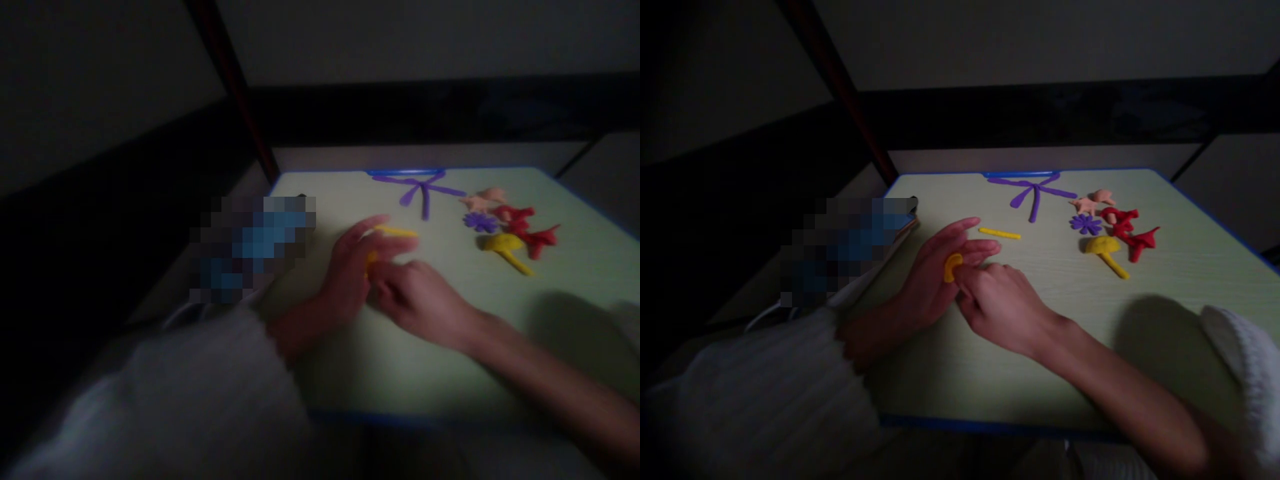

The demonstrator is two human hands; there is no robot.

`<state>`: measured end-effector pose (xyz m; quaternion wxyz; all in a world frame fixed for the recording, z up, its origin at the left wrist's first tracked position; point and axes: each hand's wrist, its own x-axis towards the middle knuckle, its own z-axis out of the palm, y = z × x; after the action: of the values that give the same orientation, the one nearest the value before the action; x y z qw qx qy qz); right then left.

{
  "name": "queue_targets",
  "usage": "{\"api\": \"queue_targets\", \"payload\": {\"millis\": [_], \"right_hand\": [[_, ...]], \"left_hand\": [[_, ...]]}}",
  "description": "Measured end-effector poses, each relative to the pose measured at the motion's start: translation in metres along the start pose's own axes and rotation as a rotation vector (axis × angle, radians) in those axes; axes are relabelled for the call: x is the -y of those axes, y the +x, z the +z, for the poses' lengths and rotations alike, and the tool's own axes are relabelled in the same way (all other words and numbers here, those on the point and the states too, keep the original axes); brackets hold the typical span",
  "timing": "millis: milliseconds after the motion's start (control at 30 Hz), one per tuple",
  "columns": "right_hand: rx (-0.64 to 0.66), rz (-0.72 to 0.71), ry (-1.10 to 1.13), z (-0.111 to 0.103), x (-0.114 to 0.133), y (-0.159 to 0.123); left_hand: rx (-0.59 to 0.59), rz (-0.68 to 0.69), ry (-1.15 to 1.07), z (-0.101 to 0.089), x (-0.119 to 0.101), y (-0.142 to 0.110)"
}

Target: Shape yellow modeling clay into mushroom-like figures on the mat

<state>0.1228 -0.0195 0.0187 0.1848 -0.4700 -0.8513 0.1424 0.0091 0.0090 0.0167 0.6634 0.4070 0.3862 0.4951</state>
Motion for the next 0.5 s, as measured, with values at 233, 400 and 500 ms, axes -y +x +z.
{"api": "queue_targets", "payload": {"millis": [233,400,500], "right_hand": [[0.069,-0.043,0.251,0.0041,0.0009,0.0034],[0.116,-0.025,0.236,0.0042,-0.0021,0.004],[0.102,-0.038,0.174,0.0032,-0.0024,0.0042]], "left_hand": [[0.157,-0.003,0.015,-0.0002,0.0076,-0.007],[0.169,-0.008,0.035,0.0004,0.0074,-0.0081],[0.161,-0.03,0.015,0.0003,0.0042,-0.0057]]}}
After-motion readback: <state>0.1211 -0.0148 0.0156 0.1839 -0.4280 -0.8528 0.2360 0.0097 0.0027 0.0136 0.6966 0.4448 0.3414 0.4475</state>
